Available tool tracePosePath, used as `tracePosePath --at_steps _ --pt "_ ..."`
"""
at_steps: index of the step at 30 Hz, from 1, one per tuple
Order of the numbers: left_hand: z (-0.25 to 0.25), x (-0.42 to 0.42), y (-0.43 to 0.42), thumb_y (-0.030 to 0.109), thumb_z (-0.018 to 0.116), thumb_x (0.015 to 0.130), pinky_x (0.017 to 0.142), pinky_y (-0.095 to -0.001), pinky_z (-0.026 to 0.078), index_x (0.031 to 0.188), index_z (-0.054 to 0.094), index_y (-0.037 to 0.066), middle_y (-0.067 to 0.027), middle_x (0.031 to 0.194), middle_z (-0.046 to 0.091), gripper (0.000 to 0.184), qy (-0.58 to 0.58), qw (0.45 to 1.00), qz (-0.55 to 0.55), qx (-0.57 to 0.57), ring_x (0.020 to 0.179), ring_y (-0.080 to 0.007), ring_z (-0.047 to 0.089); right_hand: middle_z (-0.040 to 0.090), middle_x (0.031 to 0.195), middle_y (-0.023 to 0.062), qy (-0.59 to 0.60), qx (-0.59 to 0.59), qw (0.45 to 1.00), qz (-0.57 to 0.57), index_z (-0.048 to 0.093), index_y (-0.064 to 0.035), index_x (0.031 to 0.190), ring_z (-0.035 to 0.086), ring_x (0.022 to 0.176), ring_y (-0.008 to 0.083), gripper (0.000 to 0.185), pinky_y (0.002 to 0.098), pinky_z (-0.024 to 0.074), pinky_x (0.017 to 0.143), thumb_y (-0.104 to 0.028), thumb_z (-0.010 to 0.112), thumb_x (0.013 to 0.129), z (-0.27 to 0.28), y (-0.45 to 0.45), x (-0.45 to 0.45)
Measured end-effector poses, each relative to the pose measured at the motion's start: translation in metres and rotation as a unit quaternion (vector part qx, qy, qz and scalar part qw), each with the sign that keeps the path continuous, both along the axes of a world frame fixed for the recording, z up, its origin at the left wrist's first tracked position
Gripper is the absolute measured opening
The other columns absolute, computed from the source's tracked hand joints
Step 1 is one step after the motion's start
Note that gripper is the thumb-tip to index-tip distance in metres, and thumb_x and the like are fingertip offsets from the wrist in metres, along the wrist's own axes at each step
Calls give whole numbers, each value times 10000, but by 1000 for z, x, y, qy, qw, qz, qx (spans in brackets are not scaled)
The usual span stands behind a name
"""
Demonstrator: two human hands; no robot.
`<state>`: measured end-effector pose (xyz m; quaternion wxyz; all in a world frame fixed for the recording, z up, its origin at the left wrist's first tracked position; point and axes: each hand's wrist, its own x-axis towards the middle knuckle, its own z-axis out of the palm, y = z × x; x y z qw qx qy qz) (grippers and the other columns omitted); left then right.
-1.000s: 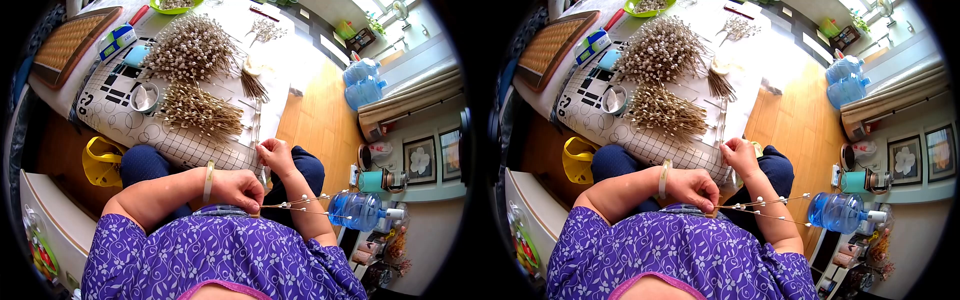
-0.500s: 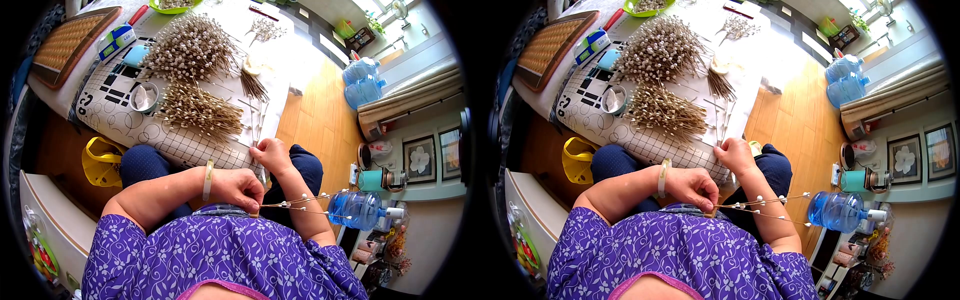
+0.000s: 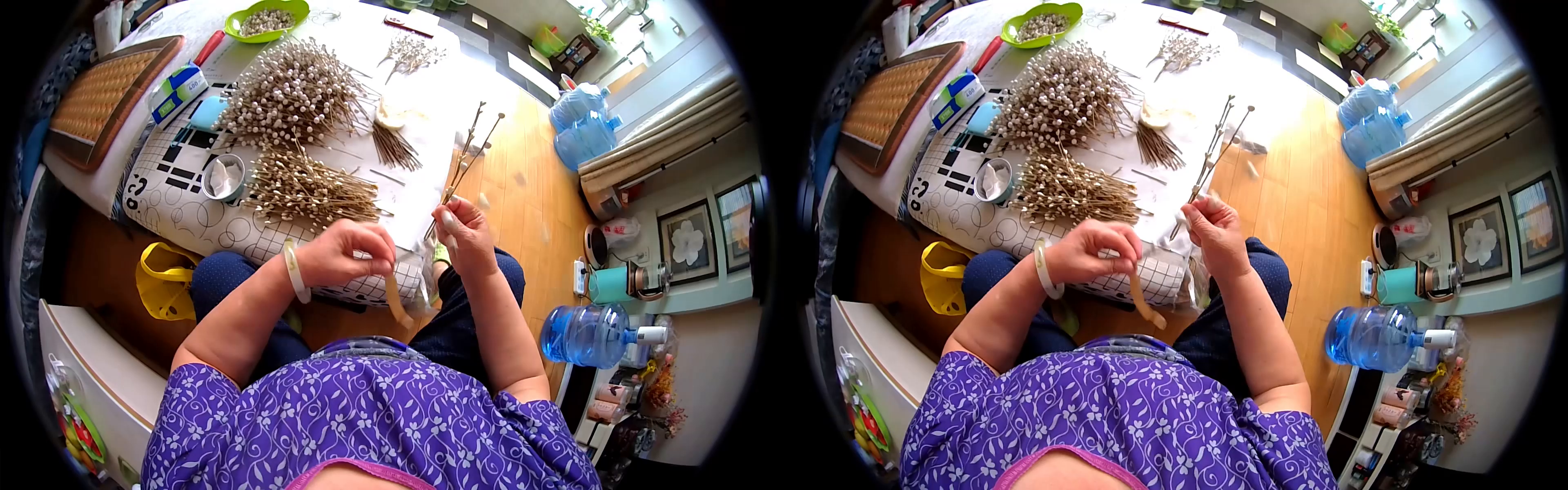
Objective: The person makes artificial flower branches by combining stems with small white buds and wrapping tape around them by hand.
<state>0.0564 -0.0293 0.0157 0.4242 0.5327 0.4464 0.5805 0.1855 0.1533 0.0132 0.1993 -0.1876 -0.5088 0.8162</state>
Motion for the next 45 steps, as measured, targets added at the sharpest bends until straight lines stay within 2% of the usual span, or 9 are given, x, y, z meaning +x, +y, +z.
tracePosePath --at_steps 4,7,8,11,14,35,38,41,45 --pt "-13 -7 8 -39 585 796 831 -296 474 851 619 -22 -127 1065 567 67 -121 989 79 -18 969 -188 572 548 662 -36 24 72 992 99 590 -56 822 387 510 -1 15 158 282 441 -67 600 824 13 -5 -16" --pt "-7 -2 10 -49 579 796 799 -299 495 847 607 -43 -140 1036 590 58 -191 980 57 9 906 -196 602 602 724 6 53 65 991 105 594 -15 804 523 631 48 41 195 429 564 -54 596 817 13 -20 -32" --pt "-4 -3 10 -57 577 793 784 -294 498 828 604 -49 -134 981 602 45 -117 990 75 22 879 -190 606 618 755 28 42 105 989 97 592 -2 781 557 703 71 62 221 463 636 -54 601 812 5 -19 -36" --pt "8 -3 11 -44 620 739 666 -268 489 752 602 -37 -99 786 623 23 96 980 163 64 728 -168 610 595 678 4 -4 209 972 105 579 -10 764 519 616 45 91 198 432 551 -79 613 813 7 -29 -45" --pt "5 -5 11 -18 637 713 630 -278 480 732 605 -13 -99 734 619 37 177 960 206 74 691 -207 610 577 647 -19 12 218 971 98 573 -20 748 493 600 31 100 188 406 528 -81 625 808 -1 -31 -51" --pt "3 -6 12 -47 648 694 643 -267 495 749 618 -18 -103 777 624 69 216 937 265 69 683 -196 613 588 719 -18 48 55 977 198 583 -34 805 507 633 34 86 184 420 552 -110 619 823 -7 -14 -61" --pt "0 -13 9 -54 645 715 624 -242 494 749 617 -29 -98 772 623 50 182 937 290 67 685 -145 604 609 688 5 -33 196 972 126 631 6 864 536 581 61 170 218 440 517 -160 617 830 -3 17 -76" --pt "1 -16 10 -60 634 730 615 -228 490 762 617 -38 -96 768 618 42 158 943 286 71 688 -130 597 647 799 83 -215 543 812 -5 658 -45 834 609 713 144 150 265 477 656 -183 627 786 -16 67 -106" --pt "5 -19 9 -57 638 729 607 -230 487 766 607 -43 -97 759 615 51 167 941 284 73 677 -140 596 643 862 94 -358 673 647 31 657 -98 797 612 831 257 238 359 481 726 -319 618 717 -31 69 -136"
